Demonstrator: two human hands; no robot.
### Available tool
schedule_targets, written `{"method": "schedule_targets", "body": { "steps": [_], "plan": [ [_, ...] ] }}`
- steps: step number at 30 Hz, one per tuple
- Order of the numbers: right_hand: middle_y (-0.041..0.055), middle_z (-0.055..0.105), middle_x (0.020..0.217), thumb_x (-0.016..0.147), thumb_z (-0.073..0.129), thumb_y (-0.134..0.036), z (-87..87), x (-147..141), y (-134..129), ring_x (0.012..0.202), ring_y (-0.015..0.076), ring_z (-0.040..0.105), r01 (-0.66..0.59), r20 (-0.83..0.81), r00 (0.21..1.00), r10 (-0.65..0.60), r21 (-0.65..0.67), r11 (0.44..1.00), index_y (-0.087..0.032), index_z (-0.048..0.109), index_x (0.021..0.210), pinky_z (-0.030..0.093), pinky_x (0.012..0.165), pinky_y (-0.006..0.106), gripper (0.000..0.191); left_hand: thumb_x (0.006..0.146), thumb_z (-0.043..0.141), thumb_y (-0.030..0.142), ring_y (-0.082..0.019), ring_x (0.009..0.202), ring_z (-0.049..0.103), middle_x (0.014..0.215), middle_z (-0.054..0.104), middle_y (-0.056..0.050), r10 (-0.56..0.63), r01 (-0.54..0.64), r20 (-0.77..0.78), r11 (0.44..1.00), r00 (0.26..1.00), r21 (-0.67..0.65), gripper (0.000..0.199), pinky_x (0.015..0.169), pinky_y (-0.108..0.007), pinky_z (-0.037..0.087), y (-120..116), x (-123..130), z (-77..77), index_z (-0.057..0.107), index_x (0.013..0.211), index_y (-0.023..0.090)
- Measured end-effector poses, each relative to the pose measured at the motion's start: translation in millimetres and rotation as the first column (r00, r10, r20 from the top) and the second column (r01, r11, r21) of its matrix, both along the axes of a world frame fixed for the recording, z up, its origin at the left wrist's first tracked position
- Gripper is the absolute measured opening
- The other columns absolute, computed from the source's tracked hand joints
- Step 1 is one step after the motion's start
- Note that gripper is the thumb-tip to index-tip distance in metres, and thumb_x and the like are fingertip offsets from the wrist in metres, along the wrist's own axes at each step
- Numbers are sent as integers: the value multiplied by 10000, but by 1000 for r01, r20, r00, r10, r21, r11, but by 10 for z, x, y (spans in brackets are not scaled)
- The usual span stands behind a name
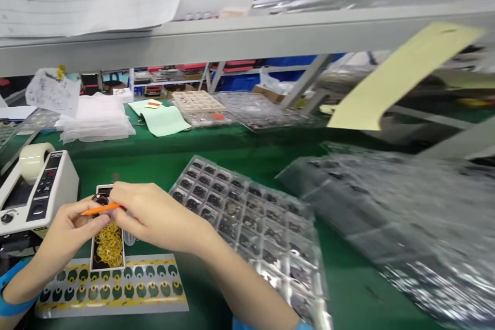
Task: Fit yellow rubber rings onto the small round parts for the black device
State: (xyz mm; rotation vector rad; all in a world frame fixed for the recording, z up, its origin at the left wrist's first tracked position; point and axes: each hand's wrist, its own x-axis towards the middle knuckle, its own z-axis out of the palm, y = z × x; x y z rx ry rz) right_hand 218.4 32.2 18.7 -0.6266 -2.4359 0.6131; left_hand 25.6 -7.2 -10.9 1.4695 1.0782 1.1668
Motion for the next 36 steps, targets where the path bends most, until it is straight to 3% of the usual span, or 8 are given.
{"method": "schedule_targets", "body": {
  "steps": [5, 9, 14, 17, 21, 29, 33, 36],
  "plan": [
    [32, 583, 842, 934, 582, -255, -148, -248, 28, 722, 138, 527, -28, -382, 921, -72, -249, 968, -161, 649, 929, 381, 619, 244, 115, 779, 772, 368, -187, 757, 649, 797, 697, -71, 145, -155, 94, 983, 985, 103, 201, 668, -239, 550, -16, -46, 60, 757, 717, 177],
    [39, 562, 756, 915, 604, -318, -282, -367, 52, 676, 149, 513, -54, -512, 845, -155, -371, 927, -150, 664, 794, 391, 592, 262, 216, 798, 763, 353, -212, 834, 678, 863, 710, -80, 151, -167, 113, 975, 982, 145, 169, 729, -271, 586, 9, -42, 53, 773, 746, 192],
    [28, 554, 705, 903, 593, -272, -354, -388, 50, 619, 129, 464, 34, -539, 814, -217, -328, 944, -157, 667, 741, 344, 541, 248, 212, 831, 694, 264, -220, 850, 692, 921, 704, -91, 170, -174, 41, 966, 985, 192, 126, 710, -268, 607, 25, -3, 0, 783, 785, 188],
    [37, 587, 744, 878, 616, -271, -346, -367, 38, 617, 128, 472, 59, -531, 805, -264, -371, 927, -163, 690, 779, 347, 528, 241, 164, 830, 669, 211, -204, 841, 697, 910, 711, -84, 186, -190, 39, 957, 982, 221, 122, 700, -242, 603, 40, 1, -20, 786, 798, 192],
    [30, 564, 699, 849, 634, -299, -289, -324, 22, 592, 128, 457, 84, -496, 801, -335, -461, 884, -165, 658, 730, 348, 533, 248, 181, 812, 685, 185, -189, 827, 703, 885, 727, -63, 172, -186, 86, 963, 981, 196, 105, 666, -204, 587, 61, -18, -12, 785, 789, 209],
    [12, 519, 648, 845, 591, -228, -243, -316, -43, 556, 114, 405, 127, -501, 795, -343, -416, 901, -169, 649, 708, 313, 525, 254, 161, 809, 711, 169, -143, 793, 685, 835, 731, -33, 149, -162, 93, 976, 984, 144, 104, 668, -145, 552, 45, -27, 16, 793, 797, 232],
    [8, 515, 652, 844, 577, -208, -236, -321, -38, 564, 110, 408, 124, -521, 779, -349, -417, 901, -167, 628, 691, 312, 518, 246, 167, 828, 713, 164, -160, 885, 697, 915, 739, -41, 117, -132, 118, 983, 986, 130, 100, 771, -157, 570, 44, -29, 8, 792, 850, 222],
    [9, 514, 669, 842, 582, -242, -218, -277, 11, 582, 112, 425, 152, -529, 757, -384, -429, 890, -166, 621, 684, 321, 536, 250, 180, 879, 670, 164, -171, 1027, 673, 1073, 719, -14, 48, -62, 190, 996, 981, 70, 216, 891, -216, 575, 40, -41, -2, 758, 1037, 282]
  ]
}}
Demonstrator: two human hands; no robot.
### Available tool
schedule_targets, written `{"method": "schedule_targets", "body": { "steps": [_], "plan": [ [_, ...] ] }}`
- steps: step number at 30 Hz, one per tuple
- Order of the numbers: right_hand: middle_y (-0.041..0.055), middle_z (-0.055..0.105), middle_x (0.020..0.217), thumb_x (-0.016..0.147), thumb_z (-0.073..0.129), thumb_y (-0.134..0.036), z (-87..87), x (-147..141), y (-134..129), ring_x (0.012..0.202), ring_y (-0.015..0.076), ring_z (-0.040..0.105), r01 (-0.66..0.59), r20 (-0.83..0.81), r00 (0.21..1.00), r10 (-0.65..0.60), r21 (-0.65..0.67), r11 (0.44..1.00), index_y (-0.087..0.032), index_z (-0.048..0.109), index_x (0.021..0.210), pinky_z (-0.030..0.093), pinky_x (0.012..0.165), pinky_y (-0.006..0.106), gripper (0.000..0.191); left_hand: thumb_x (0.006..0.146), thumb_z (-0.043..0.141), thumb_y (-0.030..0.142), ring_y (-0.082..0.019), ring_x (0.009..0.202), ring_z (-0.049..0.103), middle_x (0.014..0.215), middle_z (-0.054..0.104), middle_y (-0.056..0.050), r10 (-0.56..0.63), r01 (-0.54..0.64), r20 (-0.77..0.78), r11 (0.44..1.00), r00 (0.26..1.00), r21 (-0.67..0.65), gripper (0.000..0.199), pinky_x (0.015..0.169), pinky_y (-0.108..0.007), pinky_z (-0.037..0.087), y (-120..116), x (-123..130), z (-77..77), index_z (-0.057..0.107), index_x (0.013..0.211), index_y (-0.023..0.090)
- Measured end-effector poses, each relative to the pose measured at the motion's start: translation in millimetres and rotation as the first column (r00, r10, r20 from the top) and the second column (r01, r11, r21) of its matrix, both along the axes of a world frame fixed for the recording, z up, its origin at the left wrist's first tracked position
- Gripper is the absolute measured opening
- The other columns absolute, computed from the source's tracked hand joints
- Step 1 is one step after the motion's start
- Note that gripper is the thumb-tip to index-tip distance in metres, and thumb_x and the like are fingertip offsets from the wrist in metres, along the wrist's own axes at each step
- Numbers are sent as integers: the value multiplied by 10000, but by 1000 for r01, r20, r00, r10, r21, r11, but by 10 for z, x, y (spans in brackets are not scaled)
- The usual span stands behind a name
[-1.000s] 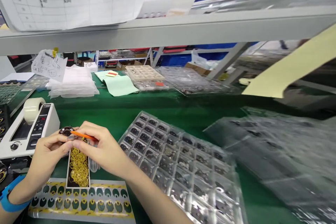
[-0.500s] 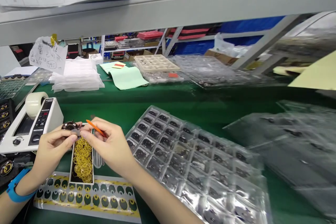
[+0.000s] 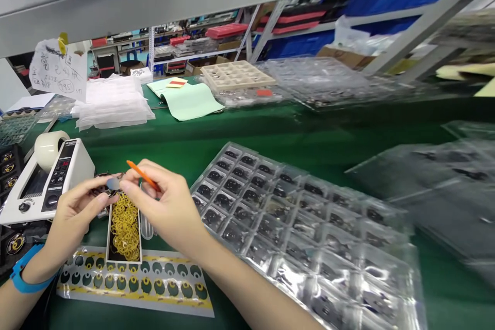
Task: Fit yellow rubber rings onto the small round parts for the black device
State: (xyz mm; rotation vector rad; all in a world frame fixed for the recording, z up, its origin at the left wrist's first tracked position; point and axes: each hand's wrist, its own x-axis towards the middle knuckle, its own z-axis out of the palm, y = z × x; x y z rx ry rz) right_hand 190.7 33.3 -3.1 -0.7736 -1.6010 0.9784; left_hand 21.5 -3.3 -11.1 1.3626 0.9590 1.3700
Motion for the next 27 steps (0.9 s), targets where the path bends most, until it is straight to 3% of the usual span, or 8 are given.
{"method": "schedule_targets", "body": {
  "steps": [3, 5, 10, 19, 27],
  "plan": [
    [6, 514, 706, 814, 620, -254, 21, 59, 56, 564, 95, 400, -15, 42, 999, 16, -26, 1000, -168, 662, 685, 298, 521, 247, 161, 944, 555, 126, -157, 1145, 620, 1285, 626, 25, -108, 110, 38, 993, 993, -47, 406, 989, -272, 547, -11, -15, -9, 630, 1256, 375],
    [11, 522, 742, 787, 634, -244, 26, 76, 79, 576, 92, 407, -50, 73, 996, 54, -51, 997, -170, 680, 673, 300, 523, 244, 144, 958, 514, 107, -164, 1195, 588, 1347, 580, 21, -156, 159, 53, 986, 986, -58, 442, 1020, -299, 534, -17, -18, -16, 582, 1303, 374],
    [15, 541, 784, 749, 630, -234, 3, 41, 83, 612, 97, 431, -98, 73, 992, 104, -85, 992, -168, 652, 625, 319, 546, 243, 142, 962, 513, 108, -181, 1222, 571, 1321, 586, -10, -192, 195, 69, 979, 979, -52, 359, 1028, -304, 530, -26, -6, -37, 590, 1246, 314],
    [14, 530, 795, 775, 616, -215, -1, 18, 53, 620, 102, 419, -67, 84, 994, 71, -42, 997, -174, 650, 659, 343, 575, 254, 128, 973, 510, 132, -190, 1251, 542, 1379, 516, -22, -202, 205, 37, 977, 979, -66, 333, 1041, -304, 517, -58, 14, -22, 575, 1245, 312],
    [24, 545, 808, 802, 571, -149, -94, -77, -1, 707, 130, 520, 68, 110, 991, -78, 90, 994, -165, 580, 661, 362, 575, 248, 142, 942, 549, 121, -183, 1198, 581, 1298, 586, -23, -179, 180, 54, 983, 982, -27, 323, 960, -266, 549, -24, 48, -44, 607, 1202, 303]
  ]
}}
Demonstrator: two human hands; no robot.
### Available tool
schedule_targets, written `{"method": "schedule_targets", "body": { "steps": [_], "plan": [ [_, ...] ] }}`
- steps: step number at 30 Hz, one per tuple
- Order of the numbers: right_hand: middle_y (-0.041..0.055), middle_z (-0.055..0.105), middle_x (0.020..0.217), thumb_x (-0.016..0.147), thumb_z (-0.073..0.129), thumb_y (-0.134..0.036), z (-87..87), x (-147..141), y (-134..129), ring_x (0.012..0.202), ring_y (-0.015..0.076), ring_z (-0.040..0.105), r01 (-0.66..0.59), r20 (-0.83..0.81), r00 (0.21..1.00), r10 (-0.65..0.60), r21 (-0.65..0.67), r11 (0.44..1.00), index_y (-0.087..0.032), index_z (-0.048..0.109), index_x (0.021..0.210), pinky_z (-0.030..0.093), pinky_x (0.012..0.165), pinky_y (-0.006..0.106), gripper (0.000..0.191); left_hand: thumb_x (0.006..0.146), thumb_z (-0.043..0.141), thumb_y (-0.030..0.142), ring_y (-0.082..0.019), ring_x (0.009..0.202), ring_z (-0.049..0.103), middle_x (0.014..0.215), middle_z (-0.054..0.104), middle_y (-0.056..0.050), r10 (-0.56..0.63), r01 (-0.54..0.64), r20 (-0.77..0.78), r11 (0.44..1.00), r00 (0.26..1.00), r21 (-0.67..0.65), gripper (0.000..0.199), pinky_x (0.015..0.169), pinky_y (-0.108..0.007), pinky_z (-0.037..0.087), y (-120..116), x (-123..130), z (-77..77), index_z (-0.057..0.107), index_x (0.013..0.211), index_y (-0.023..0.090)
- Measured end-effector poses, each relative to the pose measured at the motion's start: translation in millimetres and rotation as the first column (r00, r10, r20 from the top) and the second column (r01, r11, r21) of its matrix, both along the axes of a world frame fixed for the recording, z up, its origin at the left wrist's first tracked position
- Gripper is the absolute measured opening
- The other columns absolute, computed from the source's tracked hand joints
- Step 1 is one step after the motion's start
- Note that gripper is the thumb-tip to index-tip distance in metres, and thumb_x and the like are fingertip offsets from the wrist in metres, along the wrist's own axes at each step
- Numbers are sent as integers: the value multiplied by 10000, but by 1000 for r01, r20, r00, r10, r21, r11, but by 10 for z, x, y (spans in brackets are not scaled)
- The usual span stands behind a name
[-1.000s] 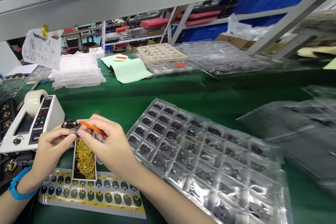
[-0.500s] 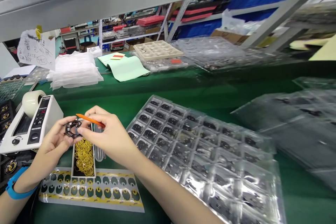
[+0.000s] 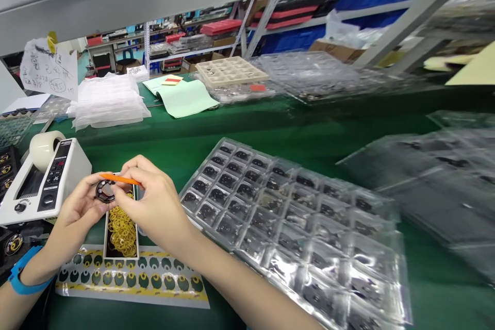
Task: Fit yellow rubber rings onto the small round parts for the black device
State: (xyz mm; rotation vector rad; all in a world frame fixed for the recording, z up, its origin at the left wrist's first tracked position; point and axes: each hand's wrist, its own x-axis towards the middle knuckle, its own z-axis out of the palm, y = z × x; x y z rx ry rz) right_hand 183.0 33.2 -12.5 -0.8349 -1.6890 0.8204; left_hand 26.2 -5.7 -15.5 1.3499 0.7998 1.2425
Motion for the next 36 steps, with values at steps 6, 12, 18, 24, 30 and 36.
{"method": "schedule_targets", "body": {
  "steps": [6, 12, 18, 24, 30, 36],
  "plan": [
    [28, 592, 844, 827, 558, -103, -64, -59, -39, 743, 144, 560, 53, 93, 993, -66, 136, 989, -171, 590, 704, 407, 604, 256, 144, 923, 616, 216, -185, 1064, 647, 1108, 674, -68, 163, -163, -45, 986, 986, 20, 158, 899, -265, 559, 0, 62, -13, 623, 1080, 197],
    [44, 588, 852, 859, 551, -103, -126, -96, -72, 776, 170, 584, 159, 128, 970, -208, 314, 936, -183, 547, 818, 440, 593, 260, 89, 900, 654, 293, -201, 969, 681, 1020, 694, -83, 338, -336, -85, 941, 937, 29, 192, 784, -246, 583, -13, 81, -32, 622, 1041, 167],
    [22, 549, 859, 874, 555, -122, -56, -96, -14, 716, 130, 533, -49, 104, 994, 40, 80, 996, -181, 570, 852, 407, 592, 238, 65, 934, 632, 279, -164, 877, 692, 1070, 673, -58, 290, -290, 7, 957, 957, 25, 132, 695, -216, 596, -50, 87, -31, 619, 1040, 203],
    [2, 413, 794, 859, 483, -92, -50, -102, 26, 677, 116, 443, -156, -6, 988, 157, 26, 987, -178, 464, 769, 380, 561, 220, 125, 962, 580, 293, -188, 965, 667, 1121, 651, -88, 310, -303, -97, 949, 946, 81, 182, 754, -240, 584, -57, 90, -108, 589, 1112, 191],
    [34, 540, 841, 867, 481, -78, -62, -51, 22, 710, 144, 516, -33, 155, 988, -5, 245, 969, -172, 515, 812, 401, 584, 259, 114, 935, 538, 180, -180, 888, 615, 955, 625, -57, 380, -211, -430, 896, 819, 390, 148, 769, -259, 509, 67, -76, -45, 671, 997, 201],
    [49, 637, 815, 900, 506, -60, -39, -2, -54, 697, 146, 606, 123, 136, 947, -292, 686, 717, -178, 558, 1011, 442, 537, 235, 170, 771, 659, 202, -140, 625, 562, 645, 591, 2, 492, -415, -336, 866, 803, 278, 92, 580, -225, 455, 133, -118, 88, 597, 709, 174]
  ]
}}
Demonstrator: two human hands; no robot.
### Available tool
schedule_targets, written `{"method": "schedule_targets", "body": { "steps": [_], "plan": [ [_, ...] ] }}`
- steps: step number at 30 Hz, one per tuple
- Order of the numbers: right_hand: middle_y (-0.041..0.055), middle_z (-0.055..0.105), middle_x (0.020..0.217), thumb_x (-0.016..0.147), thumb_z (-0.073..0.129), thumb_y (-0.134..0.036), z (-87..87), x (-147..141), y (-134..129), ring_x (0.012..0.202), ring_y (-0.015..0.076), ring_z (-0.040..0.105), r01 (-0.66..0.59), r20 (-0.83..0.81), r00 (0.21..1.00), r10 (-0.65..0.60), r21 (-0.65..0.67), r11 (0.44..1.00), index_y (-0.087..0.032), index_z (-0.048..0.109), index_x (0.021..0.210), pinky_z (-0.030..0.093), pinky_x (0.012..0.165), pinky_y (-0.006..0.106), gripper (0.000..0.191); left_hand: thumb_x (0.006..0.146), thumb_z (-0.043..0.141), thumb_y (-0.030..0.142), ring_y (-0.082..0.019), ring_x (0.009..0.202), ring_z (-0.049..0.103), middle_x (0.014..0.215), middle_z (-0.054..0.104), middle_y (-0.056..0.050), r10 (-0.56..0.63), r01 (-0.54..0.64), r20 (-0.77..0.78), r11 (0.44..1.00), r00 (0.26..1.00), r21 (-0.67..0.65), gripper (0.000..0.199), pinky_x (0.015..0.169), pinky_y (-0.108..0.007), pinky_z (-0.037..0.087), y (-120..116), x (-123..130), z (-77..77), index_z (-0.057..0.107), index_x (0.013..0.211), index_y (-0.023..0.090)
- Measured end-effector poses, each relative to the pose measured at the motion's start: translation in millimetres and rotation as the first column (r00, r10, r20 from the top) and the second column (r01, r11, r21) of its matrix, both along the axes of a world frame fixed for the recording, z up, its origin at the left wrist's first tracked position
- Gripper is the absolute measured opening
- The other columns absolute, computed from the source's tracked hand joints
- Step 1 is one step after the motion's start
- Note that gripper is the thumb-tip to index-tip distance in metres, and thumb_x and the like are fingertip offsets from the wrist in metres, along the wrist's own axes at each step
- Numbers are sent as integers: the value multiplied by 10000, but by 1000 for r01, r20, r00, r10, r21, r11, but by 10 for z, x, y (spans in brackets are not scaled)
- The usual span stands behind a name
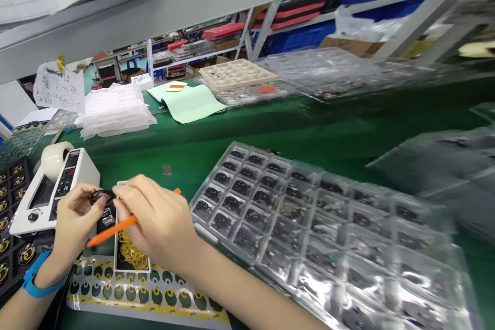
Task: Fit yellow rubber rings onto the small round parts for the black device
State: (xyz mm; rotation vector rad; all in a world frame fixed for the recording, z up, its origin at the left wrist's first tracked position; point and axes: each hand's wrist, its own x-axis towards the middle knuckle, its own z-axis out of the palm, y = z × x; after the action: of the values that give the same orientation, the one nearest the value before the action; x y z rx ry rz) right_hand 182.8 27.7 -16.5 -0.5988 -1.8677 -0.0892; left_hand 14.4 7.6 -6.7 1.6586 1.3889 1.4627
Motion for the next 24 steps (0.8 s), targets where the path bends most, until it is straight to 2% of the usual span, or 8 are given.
{"method": "schedule_targets", "body": {
  "steps": [3, 5, 7, 10, 12, 18, 22, 24],
  "plan": [
    [25, 659, 771, 898, 503, -52, 18, 27, -69, 565, 111, 555, 77, 51, 995, -86, 161, 984, -219, 588, 958, 413, 494, 240, 196, 717, 738, 305, -111, 527, 542, 579, 578, 26, -34, 88, 265, 977, 964, -194, 268, 490, -185, 424, -18, 48, 20, 504, 685, 180],
    [34, 685, 800, 927, 498, -76, 24, 29, -98, 528, 106, 529, 107, 74, 989, -126, 225, 969, -226, 610, 960, 411, 491, 259, 190, 713, 774, 330, -100, 498, 546, 577, 591, 34, -65, 159, 369, 960, 927, -231, 310, 451, -160, 405, -62, 90, 34, 505, 745, 181],
    [60, 707, 861, 948, 508, -105, 21, 18, -99, 546, 116, 545, 124, 80, 986, -145, 232, 965, -214, 615, 974, 427, 501, 271, 155, 748, 780, 327, -103, 501, 574, 590, 608, 34, -99, 203, 402, 953, 910, -224, 304, 455, -155, 434, -137, 130, 44, 536, 853, 179],
    [90, 719, 904, 935, 553, -114, -7, -2, -59, 647, 143, 619, 85, 68, 993, -99, 182, 980, -186, 592, 980, 475, 542, 263, 94, 870, 695, 340, -130, 564, 637, 618, 631, 20, -158, 243, 371, 950, 915, -194, 265, 563, -194, 537, -264, 159, 31, 558, 1030, 178],
    [89, 722, 899, 927, 561, -101, -37, -8, -29, 716, 156, 654, 28, 60, 998, -37, 157, 987, -175, 578, 992, 507, 589, 262, 100, 930, 630, 339, -148, 631, 668, 650, 649, 4, -177, 240, 315, 956, 932, -171, 241, 626, -209, 564, -322, 156, 5, 563, 1101, 182],
    [84, 726, 891, 930, 518, -85, -96, -2, -1, 745, 160, 674, -23, 55, 998, 14, 160, 987, -170, 584, 1008, 528, 612, 268, 133, 954, 599, 327, -155, 664, 672, 661, 639, 4, -194, 234, 253, 962, 948, -139, 211, 683, -223, 590, -340, 146, -48, 589, 1120, 198],
    [94, 726, 911, 971, 487, -112, -76, 18, 19, 737, 160, 658, -64, 84, 995, 50, 170, 983, -151, 577, 995, 516, 608, 273, 100, 968, 572, 304, -113, 592, 606, 603, 574, 38, -185, 210, 199, 971, 962, -113, 179, 688, -189, 576, -340, 144, -88, 610, 1124, 224],
    [106, 725, 917, 982, 476, -110, -57, 31, 29, 713, 157, 634, -79, 114, 992, 58, 188, 979, -130, 576, 980, 501, 596, 275, 102, 970, 569, 292, -110, 599, 606, 623, 592, 36, -176, 195, 162, 975, 971, -104, 173, 683, -176, 565, -341, 136, -107, 613, 1127, 233]
  ]
}}
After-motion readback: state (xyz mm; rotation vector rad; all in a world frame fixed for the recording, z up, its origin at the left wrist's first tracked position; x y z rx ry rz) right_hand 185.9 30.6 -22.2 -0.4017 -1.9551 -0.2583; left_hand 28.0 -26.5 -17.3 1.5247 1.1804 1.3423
